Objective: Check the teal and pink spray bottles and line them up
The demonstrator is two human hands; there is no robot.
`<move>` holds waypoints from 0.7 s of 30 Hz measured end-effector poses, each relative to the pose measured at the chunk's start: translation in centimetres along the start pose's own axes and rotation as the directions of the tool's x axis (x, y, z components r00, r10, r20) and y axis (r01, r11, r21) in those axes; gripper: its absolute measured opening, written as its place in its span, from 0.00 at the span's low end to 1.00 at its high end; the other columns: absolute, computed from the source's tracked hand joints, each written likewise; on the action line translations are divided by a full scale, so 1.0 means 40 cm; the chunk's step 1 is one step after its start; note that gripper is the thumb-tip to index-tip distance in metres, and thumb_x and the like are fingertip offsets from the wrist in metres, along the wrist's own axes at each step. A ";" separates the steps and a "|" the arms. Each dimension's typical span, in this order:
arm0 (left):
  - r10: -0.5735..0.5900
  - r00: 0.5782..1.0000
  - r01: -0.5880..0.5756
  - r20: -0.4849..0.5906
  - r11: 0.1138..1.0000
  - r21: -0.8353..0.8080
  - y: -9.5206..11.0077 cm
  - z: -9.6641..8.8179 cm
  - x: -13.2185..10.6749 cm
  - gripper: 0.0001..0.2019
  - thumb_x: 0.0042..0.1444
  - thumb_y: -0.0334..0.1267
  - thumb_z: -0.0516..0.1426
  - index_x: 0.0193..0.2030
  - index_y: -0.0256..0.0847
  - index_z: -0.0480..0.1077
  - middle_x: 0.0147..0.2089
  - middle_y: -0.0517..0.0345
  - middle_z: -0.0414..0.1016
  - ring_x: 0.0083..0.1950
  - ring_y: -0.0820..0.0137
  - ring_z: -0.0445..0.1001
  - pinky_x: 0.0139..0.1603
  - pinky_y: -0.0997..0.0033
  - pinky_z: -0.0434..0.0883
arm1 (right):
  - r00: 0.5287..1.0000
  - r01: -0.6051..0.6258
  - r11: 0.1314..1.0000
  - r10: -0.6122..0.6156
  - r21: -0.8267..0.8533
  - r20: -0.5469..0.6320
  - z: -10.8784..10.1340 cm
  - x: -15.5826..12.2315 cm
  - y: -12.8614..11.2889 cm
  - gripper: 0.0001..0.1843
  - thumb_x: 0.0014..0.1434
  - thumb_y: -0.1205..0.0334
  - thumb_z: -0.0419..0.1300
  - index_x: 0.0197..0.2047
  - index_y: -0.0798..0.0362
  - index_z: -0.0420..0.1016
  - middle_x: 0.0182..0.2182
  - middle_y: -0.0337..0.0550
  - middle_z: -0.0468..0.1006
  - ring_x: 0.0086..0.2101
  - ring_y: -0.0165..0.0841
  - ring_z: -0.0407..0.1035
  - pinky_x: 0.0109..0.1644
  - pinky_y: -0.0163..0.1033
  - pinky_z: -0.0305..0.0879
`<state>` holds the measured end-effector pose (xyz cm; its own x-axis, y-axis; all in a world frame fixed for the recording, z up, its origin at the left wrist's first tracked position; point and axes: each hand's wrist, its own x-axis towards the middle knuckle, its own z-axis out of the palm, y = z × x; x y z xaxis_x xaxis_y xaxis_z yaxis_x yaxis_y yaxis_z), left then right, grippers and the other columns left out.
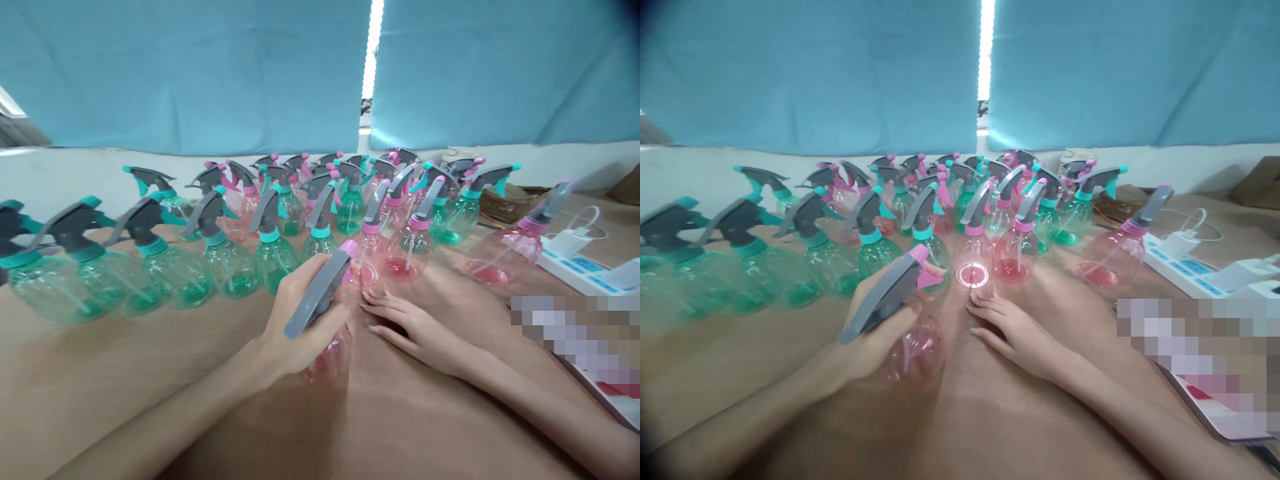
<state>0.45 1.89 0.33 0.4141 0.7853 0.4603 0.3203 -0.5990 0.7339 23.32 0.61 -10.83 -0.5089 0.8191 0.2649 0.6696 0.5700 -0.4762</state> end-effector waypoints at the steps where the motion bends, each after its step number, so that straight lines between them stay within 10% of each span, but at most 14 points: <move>1: 0.002 1.000 -0.002 0.001 1.000 0.007 0.002 0.000 0.001 0.06 0.44 0.29 0.50 0.27 0.44 0.56 0.28 0.63 0.64 0.30 0.69 0.67 0.31 0.68 0.64 | 1.000 0.001 1.000 -0.001 0.000 0.001 0.000 0.000 -0.001 0.22 0.66 0.54 0.51 0.62 0.49 0.64 0.61 0.45 0.66 0.61 0.40 0.58 0.65 0.53 0.55; 21: -0.015 1.000 0.015 0.013 1.000 0.023 0.007 -0.004 0.002 0.08 0.45 0.29 0.51 0.26 0.44 0.53 0.27 0.63 0.60 0.26 0.72 0.60 0.27 0.69 0.61 | 1.000 -0.006 1.000 0.006 0.029 0.002 -0.006 0.001 -0.006 0.21 0.66 0.54 0.51 0.60 0.48 0.66 0.61 0.46 0.66 0.60 0.42 0.59 0.64 0.55 0.55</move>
<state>0.44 1.81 0.63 0.4199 0.7922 0.4428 0.3458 -0.5908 0.7290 23.26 0.53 -10.50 -0.5061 0.8223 0.2600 0.6568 0.5629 -0.5017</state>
